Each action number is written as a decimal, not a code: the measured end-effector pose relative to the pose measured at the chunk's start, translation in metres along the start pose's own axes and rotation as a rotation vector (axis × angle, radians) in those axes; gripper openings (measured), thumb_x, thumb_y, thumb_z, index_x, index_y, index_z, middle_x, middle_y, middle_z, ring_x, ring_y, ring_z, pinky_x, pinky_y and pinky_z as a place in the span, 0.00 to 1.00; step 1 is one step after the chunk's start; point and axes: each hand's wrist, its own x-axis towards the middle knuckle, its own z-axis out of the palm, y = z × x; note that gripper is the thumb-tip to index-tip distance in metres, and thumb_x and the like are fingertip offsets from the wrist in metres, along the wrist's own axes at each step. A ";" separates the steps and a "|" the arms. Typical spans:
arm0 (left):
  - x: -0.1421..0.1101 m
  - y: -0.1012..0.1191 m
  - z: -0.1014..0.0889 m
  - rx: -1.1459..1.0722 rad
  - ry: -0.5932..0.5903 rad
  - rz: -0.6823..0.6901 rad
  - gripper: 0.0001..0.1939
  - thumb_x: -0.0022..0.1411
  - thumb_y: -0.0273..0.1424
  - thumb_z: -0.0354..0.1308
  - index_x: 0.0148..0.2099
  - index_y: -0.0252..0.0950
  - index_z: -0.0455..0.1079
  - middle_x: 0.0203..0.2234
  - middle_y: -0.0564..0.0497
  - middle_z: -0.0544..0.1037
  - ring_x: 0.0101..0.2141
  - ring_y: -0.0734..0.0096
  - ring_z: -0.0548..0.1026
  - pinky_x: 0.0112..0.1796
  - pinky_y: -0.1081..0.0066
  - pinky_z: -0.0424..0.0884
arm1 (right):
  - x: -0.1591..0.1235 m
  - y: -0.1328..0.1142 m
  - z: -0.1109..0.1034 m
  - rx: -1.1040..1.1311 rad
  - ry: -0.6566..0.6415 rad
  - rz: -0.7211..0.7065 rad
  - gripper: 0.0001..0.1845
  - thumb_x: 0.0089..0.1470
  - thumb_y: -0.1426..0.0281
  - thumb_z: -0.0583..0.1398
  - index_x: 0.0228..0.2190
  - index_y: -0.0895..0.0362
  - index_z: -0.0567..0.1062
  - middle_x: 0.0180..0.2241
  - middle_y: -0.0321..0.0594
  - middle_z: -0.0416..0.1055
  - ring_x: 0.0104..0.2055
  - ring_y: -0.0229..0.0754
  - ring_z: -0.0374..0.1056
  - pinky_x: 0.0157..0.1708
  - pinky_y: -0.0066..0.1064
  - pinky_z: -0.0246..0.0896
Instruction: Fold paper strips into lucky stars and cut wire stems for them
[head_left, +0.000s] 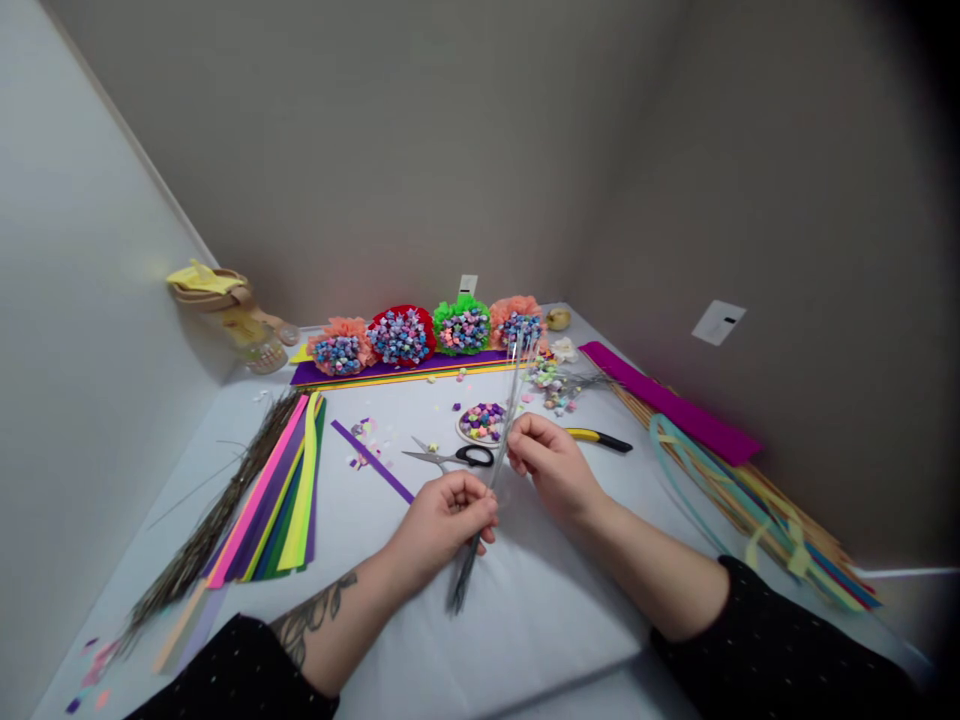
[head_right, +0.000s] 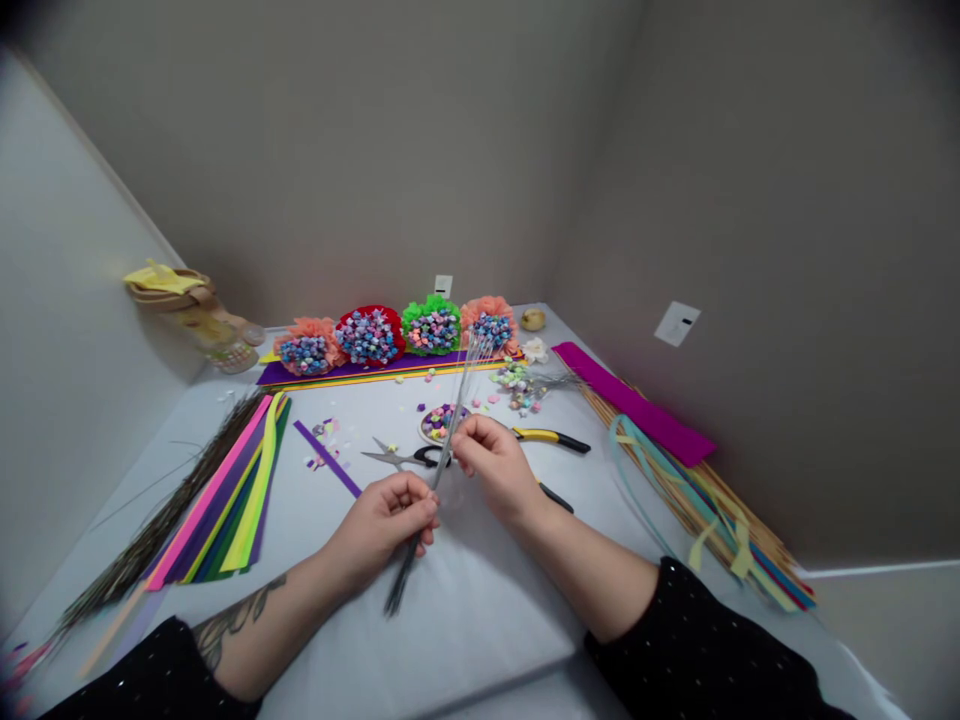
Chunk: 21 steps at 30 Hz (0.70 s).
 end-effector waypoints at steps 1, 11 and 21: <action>0.000 0.000 0.000 -0.006 -0.009 -0.004 0.15 0.48 0.39 0.64 0.30 0.33 0.66 0.20 0.53 0.72 0.20 0.77 0.70 0.21 0.76 0.67 | 0.000 -0.001 -0.001 0.001 0.010 0.003 0.11 0.49 0.68 0.60 0.20 0.56 0.66 0.16 0.29 0.59 0.19 0.32 0.52 0.21 0.26 0.46; 0.005 -0.008 -0.006 -0.115 -0.035 -0.036 0.16 0.49 0.36 0.65 0.36 0.32 0.67 0.24 0.52 0.74 0.22 0.77 0.72 0.23 0.75 0.68 | 0.000 -0.002 -0.001 0.078 0.063 -0.026 0.07 0.48 0.71 0.60 0.21 0.57 0.67 0.16 0.29 0.59 0.19 0.31 0.52 0.21 0.25 0.46; 0.002 -0.001 -0.003 -0.161 -0.004 -0.099 0.17 0.47 0.39 0.66 0.32 0.31 0.68 0.20 0.52 0.73 0.19 0.79 0.69 0.19 0.78 0.65 | 0.010 -0.012 -0.007 0.313 0.123 0.028 0.10 0.46 0.65 0.62 0.29 0.53 0.66 0.22 0.31 0.68 0.18 0.32 0.58 0.17 0.24 0.49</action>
